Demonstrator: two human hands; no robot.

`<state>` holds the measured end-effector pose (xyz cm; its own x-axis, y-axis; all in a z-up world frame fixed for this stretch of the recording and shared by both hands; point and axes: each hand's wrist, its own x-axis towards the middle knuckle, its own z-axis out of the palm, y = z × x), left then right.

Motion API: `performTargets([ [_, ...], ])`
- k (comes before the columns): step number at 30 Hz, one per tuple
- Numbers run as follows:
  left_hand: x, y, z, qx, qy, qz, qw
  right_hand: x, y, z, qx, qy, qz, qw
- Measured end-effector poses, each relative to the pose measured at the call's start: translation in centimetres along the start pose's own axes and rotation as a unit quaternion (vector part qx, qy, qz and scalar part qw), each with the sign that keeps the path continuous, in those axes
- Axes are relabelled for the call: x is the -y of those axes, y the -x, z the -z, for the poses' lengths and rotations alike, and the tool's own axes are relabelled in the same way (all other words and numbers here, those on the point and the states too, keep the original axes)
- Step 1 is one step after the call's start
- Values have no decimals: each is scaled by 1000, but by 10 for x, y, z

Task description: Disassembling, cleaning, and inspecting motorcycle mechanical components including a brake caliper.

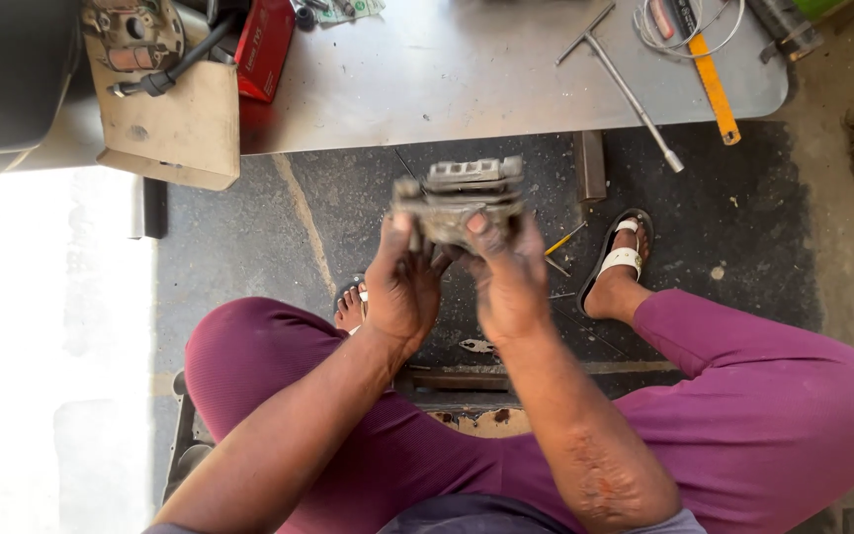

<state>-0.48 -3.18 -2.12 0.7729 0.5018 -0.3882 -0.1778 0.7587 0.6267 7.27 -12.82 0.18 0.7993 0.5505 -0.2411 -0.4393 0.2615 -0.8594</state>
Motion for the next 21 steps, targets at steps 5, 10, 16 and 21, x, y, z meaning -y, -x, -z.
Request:
performTargets([
  [5, -22, -5, 21, 7, -159, -59, 986, 20, 2, 37, 65, 97, 39, 992],
  [10, -55, -1, -8, 171, -349, -9, 921, 29, 21, 59, 131, 161, -57, 977],
  [16, -36, -6, -11, 233, -358, 107, 898, 38, 34, 59, 157, 213, -66, 962],
  [21, -23, -9, -8, 240, -401, 35, 883, 38, 33, 64, 144, 227, -68, 961],
])
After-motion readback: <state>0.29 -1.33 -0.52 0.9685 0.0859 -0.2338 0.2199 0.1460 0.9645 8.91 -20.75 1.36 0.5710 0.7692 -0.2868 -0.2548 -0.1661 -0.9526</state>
